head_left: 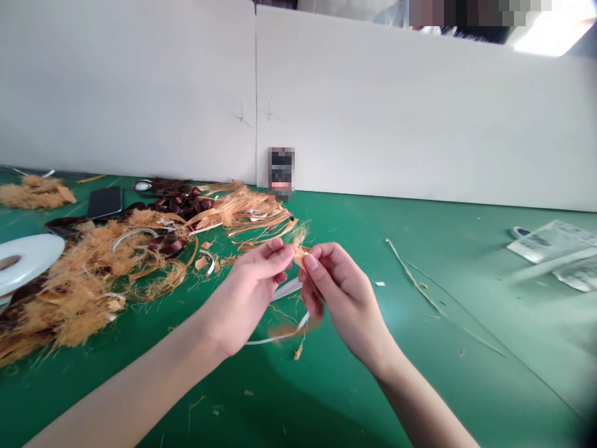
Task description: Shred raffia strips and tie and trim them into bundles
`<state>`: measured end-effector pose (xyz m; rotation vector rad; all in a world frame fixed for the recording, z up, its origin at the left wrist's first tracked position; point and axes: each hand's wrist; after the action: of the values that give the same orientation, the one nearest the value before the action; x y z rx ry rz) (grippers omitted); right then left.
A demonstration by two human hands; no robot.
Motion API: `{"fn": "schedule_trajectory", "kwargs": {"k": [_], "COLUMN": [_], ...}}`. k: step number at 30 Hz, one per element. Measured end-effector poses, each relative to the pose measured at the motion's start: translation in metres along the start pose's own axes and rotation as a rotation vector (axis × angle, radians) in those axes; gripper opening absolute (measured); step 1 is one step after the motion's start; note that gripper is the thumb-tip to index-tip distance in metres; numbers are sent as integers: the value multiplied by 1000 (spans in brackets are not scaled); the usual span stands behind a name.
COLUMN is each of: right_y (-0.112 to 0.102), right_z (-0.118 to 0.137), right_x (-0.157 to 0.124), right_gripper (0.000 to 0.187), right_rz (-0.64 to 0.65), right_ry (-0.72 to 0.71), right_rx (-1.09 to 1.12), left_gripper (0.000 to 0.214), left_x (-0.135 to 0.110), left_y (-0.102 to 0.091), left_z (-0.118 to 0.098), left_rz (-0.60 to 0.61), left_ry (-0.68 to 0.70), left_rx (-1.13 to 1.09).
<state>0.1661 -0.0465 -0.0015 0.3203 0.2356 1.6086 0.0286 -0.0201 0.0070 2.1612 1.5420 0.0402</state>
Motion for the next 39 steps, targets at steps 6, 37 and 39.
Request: {"fn": "schedule_trajectory", "kwargs": {"k": [6,37,39], "right_y": [-14,-26,-27], "right_z": [8,25,25], "right_x": [2,23,23], "right_gripper": [23,17,19], "right_rz": [-69,88,135], "right_ry": [17,205,237], "right_rx": [-174,-144,-154], "left_gripper": [3,13,12], "left_x": [8,14,13], "left_y": [-27,-17,-20], "left_z": [-16,9,8], "left_rz": [53,213,303], "left_ry": [65,-135,-175], "left_rx": [-165,-5,16]}}
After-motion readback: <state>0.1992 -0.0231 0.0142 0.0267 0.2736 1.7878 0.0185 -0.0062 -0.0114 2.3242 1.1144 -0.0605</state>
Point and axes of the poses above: each hand's wrist, its own x-axis towards the middle knuckle, its own y-axis out of the palm, z = x × y, and after that the axes turned 15 degrees about x, right-handed
